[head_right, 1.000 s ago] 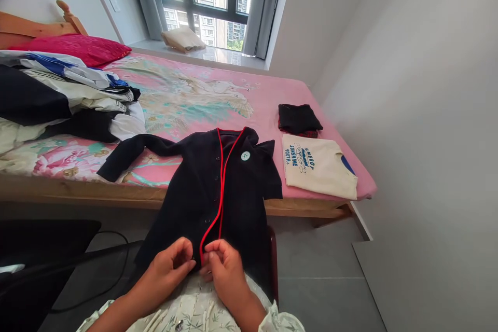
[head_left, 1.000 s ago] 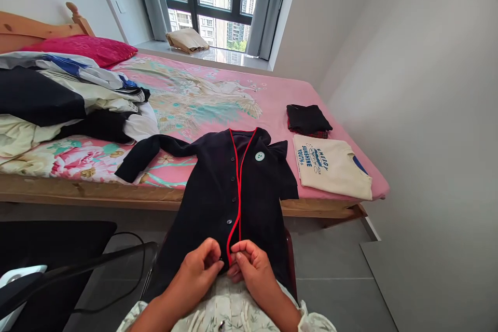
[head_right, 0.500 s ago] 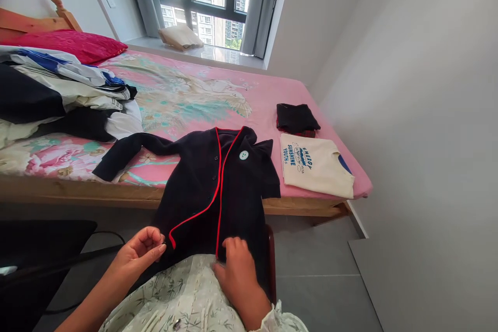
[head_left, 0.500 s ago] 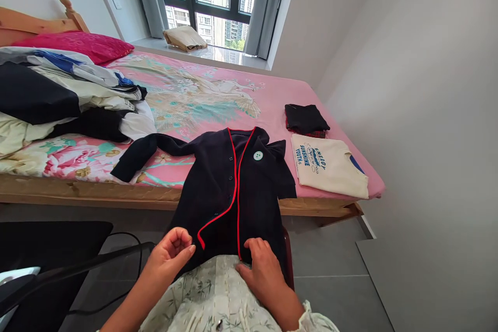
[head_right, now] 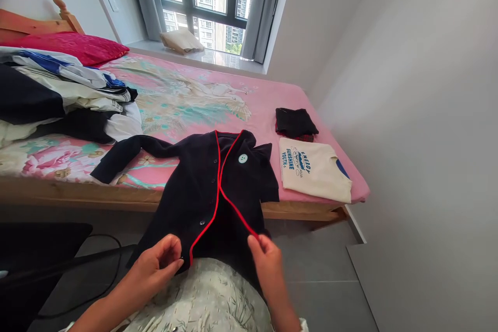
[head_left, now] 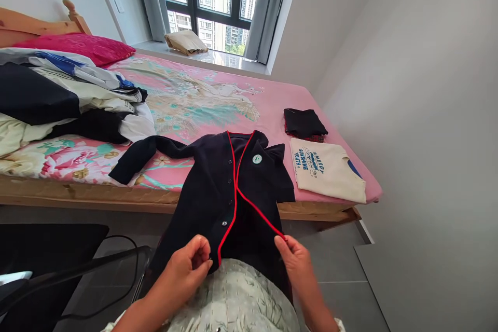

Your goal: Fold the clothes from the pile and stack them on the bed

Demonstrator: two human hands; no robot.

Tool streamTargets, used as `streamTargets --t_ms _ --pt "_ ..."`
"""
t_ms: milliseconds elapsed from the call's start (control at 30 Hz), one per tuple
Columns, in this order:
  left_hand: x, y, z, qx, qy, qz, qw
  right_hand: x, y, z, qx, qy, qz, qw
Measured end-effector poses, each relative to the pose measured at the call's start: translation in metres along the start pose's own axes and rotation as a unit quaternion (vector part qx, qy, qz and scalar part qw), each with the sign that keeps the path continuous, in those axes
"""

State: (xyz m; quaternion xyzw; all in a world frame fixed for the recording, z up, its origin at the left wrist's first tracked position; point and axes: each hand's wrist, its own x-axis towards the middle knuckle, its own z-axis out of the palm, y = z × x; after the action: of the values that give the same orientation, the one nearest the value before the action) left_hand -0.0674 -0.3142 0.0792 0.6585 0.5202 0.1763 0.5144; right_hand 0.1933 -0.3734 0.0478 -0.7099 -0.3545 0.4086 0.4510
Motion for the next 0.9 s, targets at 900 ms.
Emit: streamTargets --t_ms 900 --pt "0.036 -0.016 0.048 -0.203 -0.112 -0.003 0.973 -0.024 -0.002 0.057 0.061 -0.166 0.02 0.984"
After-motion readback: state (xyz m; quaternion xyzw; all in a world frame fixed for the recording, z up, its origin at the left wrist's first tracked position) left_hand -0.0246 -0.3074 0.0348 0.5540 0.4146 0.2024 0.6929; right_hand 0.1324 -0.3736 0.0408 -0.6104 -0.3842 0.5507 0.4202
